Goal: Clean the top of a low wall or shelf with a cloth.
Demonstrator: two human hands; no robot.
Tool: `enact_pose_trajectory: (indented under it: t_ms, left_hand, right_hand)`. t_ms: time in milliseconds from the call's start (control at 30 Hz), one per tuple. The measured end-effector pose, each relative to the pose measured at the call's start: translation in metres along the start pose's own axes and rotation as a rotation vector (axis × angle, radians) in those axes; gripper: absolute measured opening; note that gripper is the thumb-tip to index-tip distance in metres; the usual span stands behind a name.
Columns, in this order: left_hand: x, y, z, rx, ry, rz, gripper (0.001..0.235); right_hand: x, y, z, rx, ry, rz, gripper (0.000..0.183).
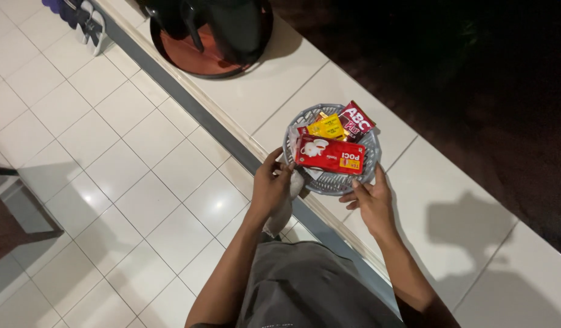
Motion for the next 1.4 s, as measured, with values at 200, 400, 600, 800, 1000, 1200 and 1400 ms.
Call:
enact_pose_trajectory:
  t_ms: [200, 400, 600, 800, 1000, 1200, 1400]
  left_hand:
    - [0.019, 0.037, -0.002, -0.03, -0.027, 0.003, 0.055]
    - [0.038, 0.071, -0.019, -0.039, 0.025, 0.013, 0.061]
    - [0.052, 0.109, -0.016, 0.011, -0.067, 0.089, 0.065]
    - [0.061, 0.137, -0.022, -0.004, -0.056, 0.112, 0.066]
    - [0.069, 0.161, -0.015, 0.06, -0.096, 0.16, 0.065]
    - [0.079, 0.181, -0.004, 0.017, -0.085, 0.049, 0.068]
    - [0.089, 0.2, -0.007, 0.043, -0.197, -0.102, 0.072]
  right_hand:
    - [-0.051, 0.026, 0.009, -0.007, 0.029, 0.017, 0.074]
    - [-0.098, 0.037, 0.028, -0.011, 0.015, -0.021, 0.075]
    - [-0.131, 0.051, 0.036, 0.012, 0.001, -0.053, 0.076]
    - [-0.154, 0.062, 0.044, 0.014, 0.021, -0.1, 0.079]
    - [-0.17, 0.065, 0.063, 0.044, -0.029, -0.161, 0.079]
    - [-0.178, 0.074, 0.059, 0.056, -0.005, -0.172, 0.079]
    - [-0.181, 0.079, 0.063, 0.07, 0.003, -0.141, 0.082]
Point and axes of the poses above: each hand's wrist, its own y-axis towards the middle knuckle, its own x-axis out of the back of the hand, z = x × y, the point moved 1 cm from there along y, towards the middle knuckle, and after that the axes turned 13 degrees about -z, right-handed, at the moved point
